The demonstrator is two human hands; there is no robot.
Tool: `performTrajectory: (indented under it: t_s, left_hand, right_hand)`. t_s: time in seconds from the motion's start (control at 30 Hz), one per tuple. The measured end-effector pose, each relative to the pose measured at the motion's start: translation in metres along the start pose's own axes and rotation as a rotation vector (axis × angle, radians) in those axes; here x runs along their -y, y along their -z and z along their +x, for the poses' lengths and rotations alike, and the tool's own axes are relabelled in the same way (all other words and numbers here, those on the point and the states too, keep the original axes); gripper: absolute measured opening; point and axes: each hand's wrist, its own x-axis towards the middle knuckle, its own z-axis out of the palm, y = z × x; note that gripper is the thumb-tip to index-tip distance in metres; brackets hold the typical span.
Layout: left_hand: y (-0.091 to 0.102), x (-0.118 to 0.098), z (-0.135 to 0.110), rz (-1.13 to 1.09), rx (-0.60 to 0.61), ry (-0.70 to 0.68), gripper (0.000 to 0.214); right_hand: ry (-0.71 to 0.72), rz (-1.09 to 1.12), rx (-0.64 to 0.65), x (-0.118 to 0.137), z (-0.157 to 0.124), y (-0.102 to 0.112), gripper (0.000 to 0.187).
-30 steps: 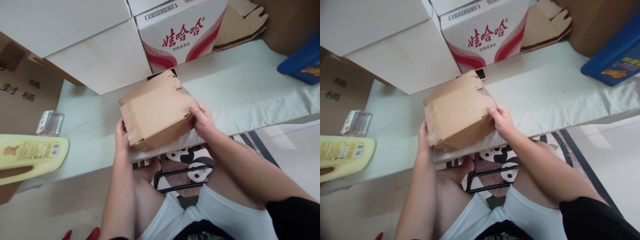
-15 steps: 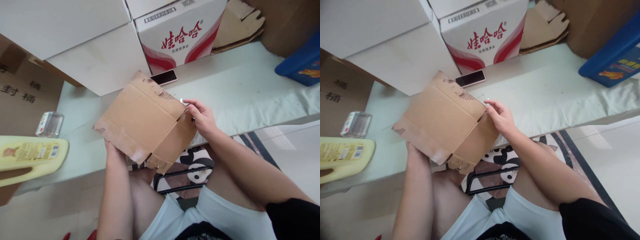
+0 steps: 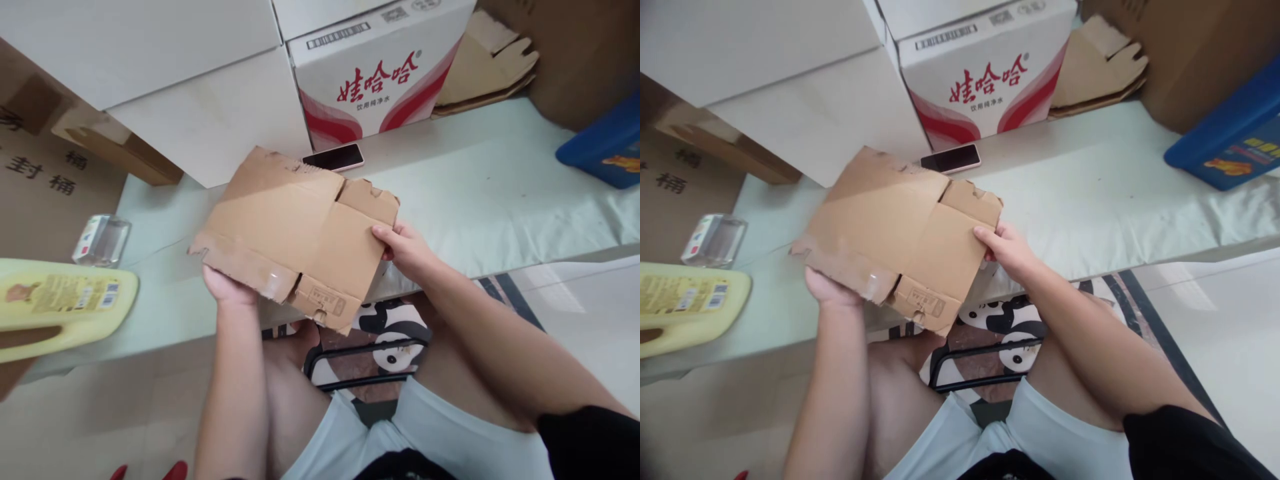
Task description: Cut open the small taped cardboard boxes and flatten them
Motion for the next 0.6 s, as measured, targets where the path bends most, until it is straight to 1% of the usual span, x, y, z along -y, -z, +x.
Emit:
performTrajectory:
  t_s: [0.07,0.1,0.17,0.23,0.3,0.37,0.5,0.6]
  left_hand:
    - [0.001,-0.001,-0.001,-0.046,0.013,-0.015,0.055]
    - [0.002,-0.001,-0.001,-0.049,0.028,-0.008,0.056]
    - [0.005,0.001,0.0,-0.027,0.018,0.016,0.047]
    - [0.009,0.005,0.004,-0.007,-0.056,0.047,0.036]
    - [0.012,0.009,0.009,-0.01,-0.113,0.091,0.031]
    - [0.014,0.011,0.013,-0.022,-0.126,0.109,0.029]
    - [0.01,0.012,0.015,-0.049,-0.112,0.123,0.028]
    - [0.003,0.014,0.014,-0.041,-0.146,0.125,0.033]
  right_hand:
    - [-0.006,0.028,-0.071,-0.001,0.001,-0.003,0.05]
    - [-0.004,0.035,-0.097,-0.002,0.003,-0.004,0.051]
    - [0.002,0.041,-0.119,-0.004,0.005,-0.006,0.052]
    - [0.004,0.04,-0.12,-0.007,0.007,-0.008,0.052]
    - [0.006,0.04,-0.118,-0.01,0.008,-0.009,0.052]
    - [0.011,0.044,-0.122,-0.013,0.009,-0.01,0.052]
    - [0.021,0.099,-0.185,-0.016,0.013,-0.01,0.053]
    - [0.075,0.176,-0.266,-0.017,0.015,-0.01,0.057]
